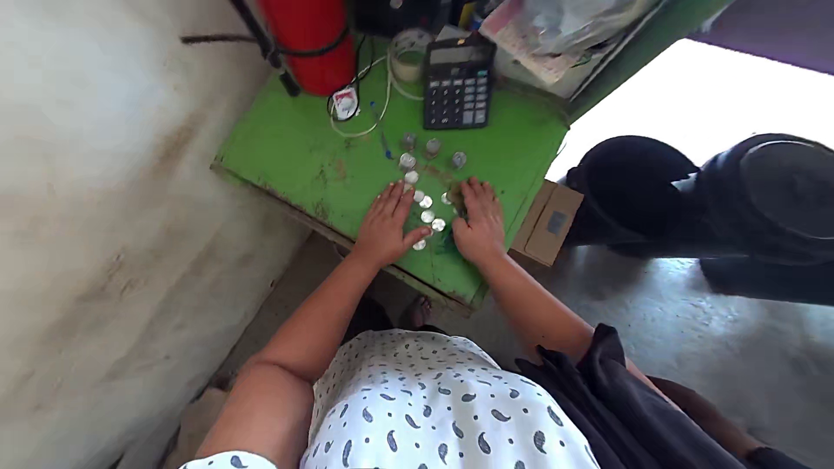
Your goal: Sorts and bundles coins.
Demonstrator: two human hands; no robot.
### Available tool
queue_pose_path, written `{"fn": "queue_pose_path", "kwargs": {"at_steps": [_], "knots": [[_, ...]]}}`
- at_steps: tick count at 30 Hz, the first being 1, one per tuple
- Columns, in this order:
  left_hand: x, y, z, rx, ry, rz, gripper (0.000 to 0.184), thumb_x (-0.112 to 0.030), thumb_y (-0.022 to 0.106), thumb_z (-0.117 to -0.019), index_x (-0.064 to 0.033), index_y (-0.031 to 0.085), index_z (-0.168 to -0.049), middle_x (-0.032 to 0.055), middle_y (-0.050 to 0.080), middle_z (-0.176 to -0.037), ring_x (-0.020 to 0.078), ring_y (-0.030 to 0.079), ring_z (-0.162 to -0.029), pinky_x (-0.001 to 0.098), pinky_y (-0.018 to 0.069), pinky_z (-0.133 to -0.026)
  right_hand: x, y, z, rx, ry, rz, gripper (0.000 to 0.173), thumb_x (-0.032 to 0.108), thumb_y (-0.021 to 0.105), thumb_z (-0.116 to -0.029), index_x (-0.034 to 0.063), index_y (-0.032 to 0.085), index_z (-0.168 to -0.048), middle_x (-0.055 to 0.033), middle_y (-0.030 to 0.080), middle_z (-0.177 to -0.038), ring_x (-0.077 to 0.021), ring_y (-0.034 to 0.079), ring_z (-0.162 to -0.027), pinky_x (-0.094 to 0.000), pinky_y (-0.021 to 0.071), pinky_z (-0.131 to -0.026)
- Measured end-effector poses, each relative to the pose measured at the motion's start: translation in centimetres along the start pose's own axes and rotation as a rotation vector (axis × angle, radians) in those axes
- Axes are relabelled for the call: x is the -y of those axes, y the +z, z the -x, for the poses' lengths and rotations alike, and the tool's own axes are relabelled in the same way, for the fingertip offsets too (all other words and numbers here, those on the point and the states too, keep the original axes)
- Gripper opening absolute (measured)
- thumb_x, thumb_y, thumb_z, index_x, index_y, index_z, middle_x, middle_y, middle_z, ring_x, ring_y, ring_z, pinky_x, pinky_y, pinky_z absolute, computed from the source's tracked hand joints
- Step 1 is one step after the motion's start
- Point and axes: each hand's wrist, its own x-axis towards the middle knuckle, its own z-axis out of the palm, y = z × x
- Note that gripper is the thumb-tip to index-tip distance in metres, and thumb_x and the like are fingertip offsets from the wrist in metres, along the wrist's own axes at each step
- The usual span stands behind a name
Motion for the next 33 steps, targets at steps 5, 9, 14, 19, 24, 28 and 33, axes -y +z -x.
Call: {"fn": "queue_pose_path", "kwargs": {"at_steps": [5,9,14,19,24,28,33], "knots": [[-0.3,1.0,8.9,-0.47,-0.182,0.044,0.047,-0.036,0.042,-0.1054,-0.0012,0.064,-0.129,0.023,0.057,-0.139,0.0387,0.049,-0.138,0.0537,0.039,-0.117,0.3,0.3,0.4,-0.019,-0.075,-0.019,0.066,0.022,0.041,-0.0924,0.007,0.04,-0.157,-0.0139,0.032,-0.167,-0.0319,0.024,-0.157,-0.0579,0.0172,-0.126],[0.3,1.6,13.0,-0.328,-0.446,-0.071,0.034,-0.016,0.064,-0.0864,-0.0007,0.068,-0.117,0.0242,0.062,-0.131,0.0463,0.057,-0.123,0.0624,0.0474,-0.098,0.9,0.1,0.9,-0.063,-0.049,-0.019,0.071,0.019,0.046,-0.0894,0.0072,0.038,-0.158,-0.0155,0.026,-0.169,-0.0328,0.029,-0.155,-0.0591,0.0238,-0.124],[-0.7,-3.5,10.1,0.291,-0.571,-0.153,0.038,-0.022,0.053,-0.1012,-0.0032,0.066,-0.131,0.0163,0.057,-0.146,0.0344,0.063,-0.124,0.0512,0.0525,-0.101,1.4,-0.1,1.2,-0.101,-0.022,-0.064,0.065,0.017,0.05,-0.091,0.011,0.045,-0.156,-0.0147,0.025,-0.169,-0.0375,0.037,-0.15,-0.06,0.0353,-0.117],[0.3,-6.8,8.7,0.601,-0.48,-0.091,0.036,-0.021,0.054,-0.1026,-0.0064,0.063,-0.134,0.0145,0.056,-0.146,0.0334,0.061,-0.127,0.0539,0.0524,-0.102,1.3,-0.2,1.5,-0.148,-0.008,-0.109,0.059,0.012,0.049,-0.0902,0.0105,0.053,-0.149,-0.0154,0.031,-0.167,-0.0375,0.041,-0.147,-0.0602,0.0397,-0.113],[1.5,-7.6,9.6,0.669,-0.379,-0.123,0.038,-0.022,0.054,-0.102,-0.0094,0.062,-0.137,0.0116,0.056,-0.146,0.032,0.062,-0.125,0.0534,0.0533,-0.1,1.0,-0.2,1.3,-0.155,0.009,-0.066,0.061,0.006,0.046,-0.0898,0.0061,0.05,-0.151,-0.0157,0.039,-0.162,-0.0349,0.042,-0.147,-0.0575,0.0361,-0.117],[1.6,-8.9,11.6,0.762,-0.38,-0.124,0.04,-0.025,0.055,-0.1027,-0.0081,0.06,-0.138,0.0135,0.056,-0.146,0.0335,0.063,-0.124,0.0543,0.0536,-0.099,0.1,0.0,1.2,-0.185,-0.018,-0.116,0.062,0.007,0.043,-0.0899,0.0035,0.048,-0.151,-0.0161,0.043,-0.16,-0.0334,0.041,-0.149,-0.0556,0.0332,-0.121],[1.4,-9.6,15.8,0.816,-0.454,-0.14,0.036,-0.023,0.055,-0.1027,-0.0046,0.063,-0.133,0.0168,0.058,-0.142,0.0368,0.064,-0.121,0.0563,0.0539,-0.098,0.0,-0.2,0.8,-0.143,-0.04,-0.149,0.064,0.009,0.04,-0.0907,0.0049,0.045,-0.154,-0.0133,0.041,-0.162,-0.0299,0.038,-0.15,-0.0526,0.0325,-0.122]]}}
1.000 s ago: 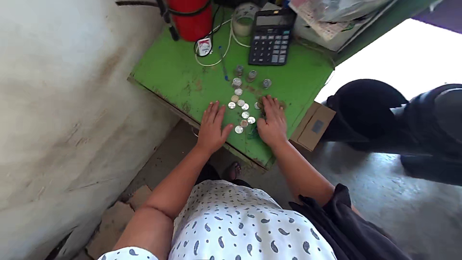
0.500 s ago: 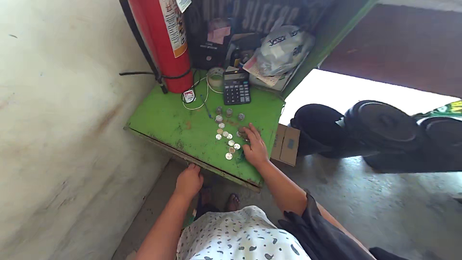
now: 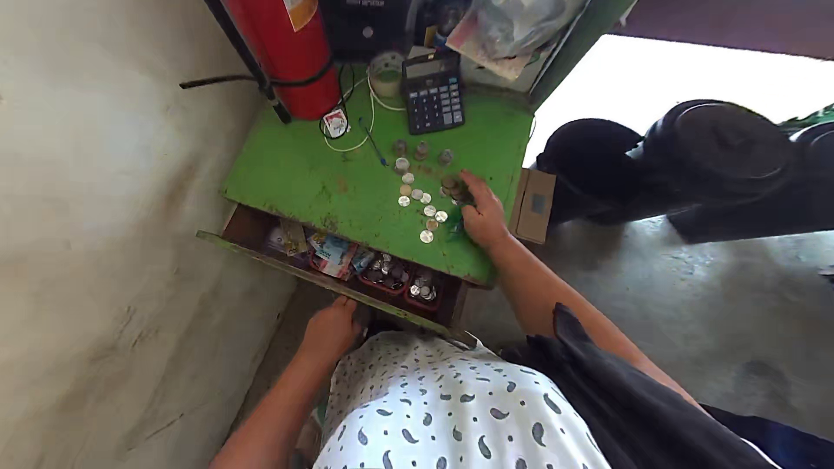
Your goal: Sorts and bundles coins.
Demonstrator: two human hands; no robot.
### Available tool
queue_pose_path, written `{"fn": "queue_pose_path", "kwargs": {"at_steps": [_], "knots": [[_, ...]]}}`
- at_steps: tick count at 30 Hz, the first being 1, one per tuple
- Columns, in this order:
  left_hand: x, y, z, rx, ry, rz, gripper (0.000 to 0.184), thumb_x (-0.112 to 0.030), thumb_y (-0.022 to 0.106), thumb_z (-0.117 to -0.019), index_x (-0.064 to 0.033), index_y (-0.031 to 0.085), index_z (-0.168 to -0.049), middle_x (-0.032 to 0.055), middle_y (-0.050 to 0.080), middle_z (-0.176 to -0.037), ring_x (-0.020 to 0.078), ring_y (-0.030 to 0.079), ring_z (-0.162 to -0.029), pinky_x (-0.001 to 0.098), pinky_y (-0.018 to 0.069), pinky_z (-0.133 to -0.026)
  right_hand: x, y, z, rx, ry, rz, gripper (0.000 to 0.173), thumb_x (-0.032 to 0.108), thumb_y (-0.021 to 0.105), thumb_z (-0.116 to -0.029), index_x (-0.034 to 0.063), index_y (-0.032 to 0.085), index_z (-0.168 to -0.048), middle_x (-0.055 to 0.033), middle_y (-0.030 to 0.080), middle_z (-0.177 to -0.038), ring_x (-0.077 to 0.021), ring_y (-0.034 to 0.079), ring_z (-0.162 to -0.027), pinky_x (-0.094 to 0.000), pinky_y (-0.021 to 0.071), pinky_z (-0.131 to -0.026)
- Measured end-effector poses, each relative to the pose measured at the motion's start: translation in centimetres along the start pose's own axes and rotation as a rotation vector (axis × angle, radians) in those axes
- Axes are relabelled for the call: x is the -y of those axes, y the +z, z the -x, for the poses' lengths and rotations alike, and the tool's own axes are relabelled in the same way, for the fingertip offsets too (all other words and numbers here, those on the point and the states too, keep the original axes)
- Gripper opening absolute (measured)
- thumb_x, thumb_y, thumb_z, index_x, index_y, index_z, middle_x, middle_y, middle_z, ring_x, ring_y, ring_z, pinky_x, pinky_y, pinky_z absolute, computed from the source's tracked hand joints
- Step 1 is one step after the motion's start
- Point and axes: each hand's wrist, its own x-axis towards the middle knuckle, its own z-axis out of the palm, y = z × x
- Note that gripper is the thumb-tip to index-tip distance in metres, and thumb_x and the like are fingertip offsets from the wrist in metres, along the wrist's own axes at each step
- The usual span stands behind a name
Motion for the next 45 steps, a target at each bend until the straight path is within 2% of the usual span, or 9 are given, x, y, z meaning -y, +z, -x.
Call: {"fn": "queue_pose_path", "kwargs": {"at_steps": [7,11,18,19,21,24,30,37,45], "knots": [[0.5,2.6,4.9,0.051,-0.12,-0.004,0.039,-0.023,0.055,-0.1027,-0.0083,0.063,-0.138,0.0142,0.059,-0.144,0.0353,0.062,-0.126,0.0572,0.0517,-0.102,-0.3,0.1,-0.3,0.045,0.006,0.0,0.065,0.014,0.041,-0.0903,0.0092,0.044,-0.155,-0.0086,0.037,-0.165,-0.027,0.035,-0.152,-0.0517,0.0286,-0.123],[-2.1,0.3,7.0,-0.186,-0.076,-0.027,0.031,-0.025,0.051,-0.1061,-0.006,0.075,-0.113,0.0159,0.072,-0.115,0.0337,0.07,-0.108,0.0559,0.0557,-0.092,-0.1,0.3,-0.2,0.006,0.011,-0.004,0.062,0.014,0.041,-0.0918,0.0101,0.048,-0.153,-0.0074,0.042,-0.162,-0.0255,0.04,-0.15,-0.0502,0.0298,-0.123],[-4.4,-1.1,-3.3,-0.517,0.3,0.194,0.026,-0.018,0.059,-0.1033,-0.0041,0.072,-0.121,0.0154,0.07,-0.125,0.0298,0.065,-0.121,0.0504,0.0513,-0.106,0.3,-0.2,-0.7,0.147,0.007,0.058,0.067,0.014,0.04,-0.0941,0.0085,0.034,-0.16,-0.0094,0.029,-0.169,-0.0272,0.031,-0.154,-0.0508,0.0243,-0.125],[-4.7,-1.7,-4.0,-0.452,0.327,0.185,0.023,-0.015,0.06,-0.1014,-0.0037,0.075,-0.114,0.0159,0.071,-0.12,0.0302,0.066,-0.118,0.0513,0.0512,-0.105,0.3,-0.4,-0.6,0.171,0.003,0.061,0.066,0.014,0.04,-0.0956,0.0082,0.032,-0.161,-0.0098,0.028,-0.169,-0.0271,0.03,-0.155,-0.0503,0.023,-0.126],[-5.1,-2.9,-4.3,-0.105,0.312,0.036,0.019,-0.018,0.064,-0.0984,-0.0054,0.078,-0.102,0.0164,0.074,-0.108,0.0328,0.069,-0.109,0.0584,0.0511,-0.099,0.5,-0.4,-0.2,0.188,-0.021,0.061,0.067,0.014,0.039,-0.0952,0.0076,0.031,-0.162,-0.0098,0.029,-0.169,-0.0264,0.031,-0.154,-0.0492,0.0239,-0.126],[-5.9,-2.0,-5.4,0.263,0.252,-0.267,0.024,-0.024,0.062,-0.1007,-0.0044,0.076,-0.1,0.0195,0.071,-0.105,0.039,0.066,-0.107,0.065,0.0497,-0.092,0.3,-0.3,-0.1,0.16,-0.055,0.051,0.067,0.014,0.039,-0.093,0.0077,0.035,-0.16,-0.0092,0.033,-0.167,-0.0252,0.032,-0.154,-0.0477,0.0254,-0.125],[-6.4,2.7,-8.6,0.182,0.112,-0.418,0.057,-0.056,0.072,-0.0894,-0.0003,0.073,-0.101,0.0246,0.069,-0.113,0.0455,0.066,-0.111,0.0692,0.0528,-0.084,0.3,-0.1,-0.4,0.126,-0.032,0.035,0.065,0.014,0.041,-0.0909,0.0108,0.044,-0.156,-0.0077,0.038,-0.165,-0.023,0.035,-0.152,-0.0463,0.0284,-0.124],[-8.6,4.2,-9.7,0.247,0.167,-0.525,0.034,-0.035,0.075,-0.089,-0.0023,0.071,-0.096,0.0212,0.07,-0.106,0.0433,0.067,-0.103,0.0663,0.0537,-0.077,0.0,0.1,-0.5,0.102,-0.032,-0.013,0.062,0.013,0.041,-0.0902,0.0126,0.049,-0.151,-0.0063,0.04,-0.164,-0.0212,0.036,-0.152,-0.0453,0.03,-0.123],[-4.0,2.8,-10.7,0.183,-0.062,-0.438,0.048,-0.043,0.078,-0.0858,-0.0008,0.072,-0.107,0.0249,0.068,-0.119,0.046,0.065,-0.112,0.0691,0.0536,-0.084,-0.1,0.0,-0.5,0.104,-0.037,-0.043,0.061,0.013,0.041,-0.0894,0.0142,0.053,-0.149,-0.0048,0.043,-0.162,-0.0189,0.036,-0.151,-0.045,0.0299,-0.123]]}}
